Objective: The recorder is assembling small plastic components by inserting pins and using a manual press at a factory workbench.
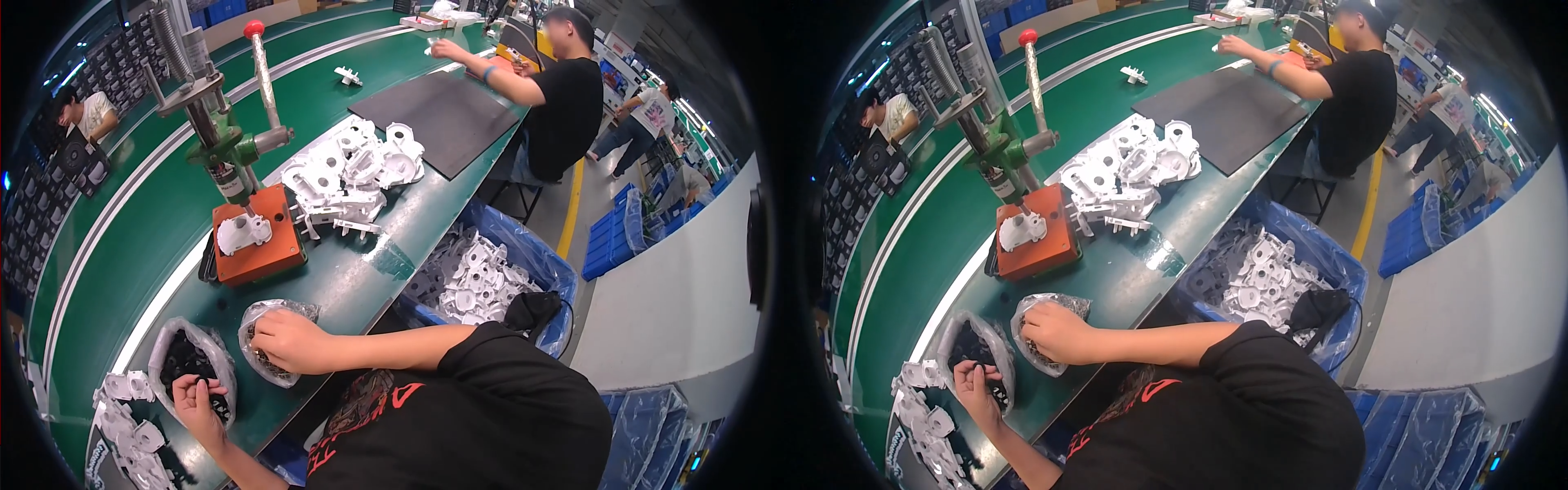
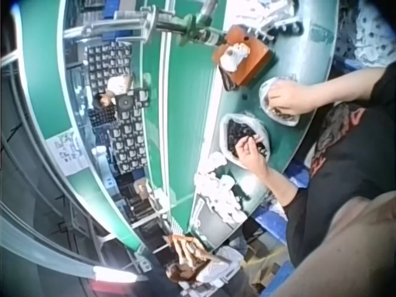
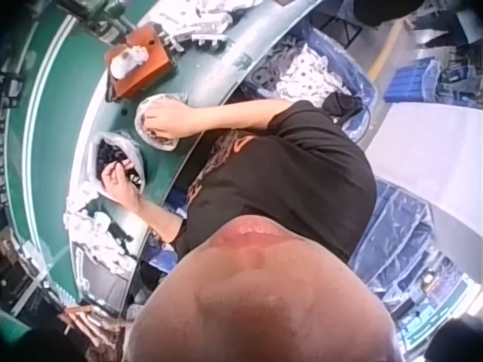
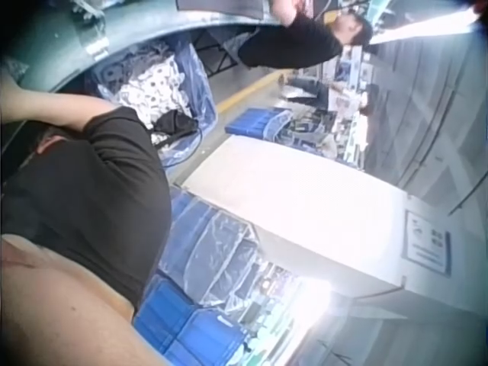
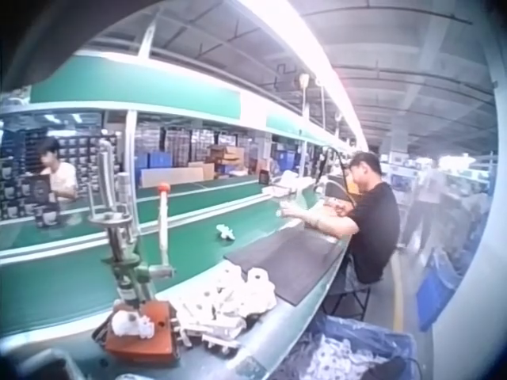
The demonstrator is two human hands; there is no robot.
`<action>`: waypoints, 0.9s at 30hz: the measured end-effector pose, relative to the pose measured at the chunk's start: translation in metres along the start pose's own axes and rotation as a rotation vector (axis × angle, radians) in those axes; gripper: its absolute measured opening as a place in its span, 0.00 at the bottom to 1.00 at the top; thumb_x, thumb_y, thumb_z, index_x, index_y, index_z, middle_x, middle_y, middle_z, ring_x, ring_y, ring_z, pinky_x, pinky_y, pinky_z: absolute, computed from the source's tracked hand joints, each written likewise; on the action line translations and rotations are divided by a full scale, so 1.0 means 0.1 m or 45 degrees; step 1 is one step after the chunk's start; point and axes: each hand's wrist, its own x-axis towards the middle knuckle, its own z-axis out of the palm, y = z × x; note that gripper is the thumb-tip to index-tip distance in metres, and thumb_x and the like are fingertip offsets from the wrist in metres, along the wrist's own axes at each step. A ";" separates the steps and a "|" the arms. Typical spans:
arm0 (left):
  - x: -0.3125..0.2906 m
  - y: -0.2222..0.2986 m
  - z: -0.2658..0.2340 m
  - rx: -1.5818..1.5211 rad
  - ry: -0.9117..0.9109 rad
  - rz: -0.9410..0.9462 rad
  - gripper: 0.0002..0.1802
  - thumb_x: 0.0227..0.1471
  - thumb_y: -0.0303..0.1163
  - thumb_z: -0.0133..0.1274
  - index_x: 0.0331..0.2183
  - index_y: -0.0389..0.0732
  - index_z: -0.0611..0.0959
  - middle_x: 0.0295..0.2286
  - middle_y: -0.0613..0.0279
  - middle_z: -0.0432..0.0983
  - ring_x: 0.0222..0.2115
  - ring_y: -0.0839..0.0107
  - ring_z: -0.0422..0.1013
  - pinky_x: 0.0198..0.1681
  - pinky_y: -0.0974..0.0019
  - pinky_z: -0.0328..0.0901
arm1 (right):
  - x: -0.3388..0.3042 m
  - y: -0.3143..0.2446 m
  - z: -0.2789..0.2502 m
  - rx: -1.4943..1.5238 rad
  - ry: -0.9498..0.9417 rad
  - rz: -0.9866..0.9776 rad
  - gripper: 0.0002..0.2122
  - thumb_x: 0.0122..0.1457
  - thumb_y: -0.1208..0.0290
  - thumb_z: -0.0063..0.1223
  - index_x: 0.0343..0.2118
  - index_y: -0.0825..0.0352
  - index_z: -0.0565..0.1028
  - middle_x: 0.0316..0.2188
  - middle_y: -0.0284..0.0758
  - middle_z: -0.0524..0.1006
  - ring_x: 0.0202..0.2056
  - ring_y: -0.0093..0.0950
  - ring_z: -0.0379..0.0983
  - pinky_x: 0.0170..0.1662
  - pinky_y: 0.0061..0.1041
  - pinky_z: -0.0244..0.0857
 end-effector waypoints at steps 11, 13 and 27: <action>-0.03 0.00 -0.01 -0.008 -0.021 -0.015 0.07 0.53 0.21 0.46 0.37 0.35 0.69 0.26 0.55 0.75 0.22 0.71 0.72 0.30 0.73 0.67 | -0.01 0.02 0.01 0.005 -0.020 0.007 0.09 0.42 0.78 0.54 0.29 0.66 0.72 0.29 0.35 0.68 0.36 0.35 0.66 0.41 0.32 0.61; -0.04 -0.02 -0.03 -0.009 -0.025 -0.020 0.08 0.53 0.21 0.46 0.37 0.35 0.69 0.26 0.55 0.75 0.23 0.71 0.72 0.31 0.73 0.67 | 0.00 0.02 0.01 0.005 -0.039 0.008 0.09 0.41 0.78 0.54 0.29 0.66 0.72 0.29 0.35 0.68 0.36 0.35 0.66 0.41 0.32 0.61; -0.05 -0.05 -0.03 -0.003 -0.049 -0.005 0.09 0.53 0.22 0.47 0.38 0.35 0.69 0.26 0.54 0.74 0.23 0.71 0.72 0.31 0.73 0.67 | 0.00 0.02 0.00 0.004 -0.033 0.001 0.09 0.41 0.78 0.54 0.29 0.66 0.72 0.29 0.34 0.68 0.36 0.35 0.66 0.41 0.32 0.61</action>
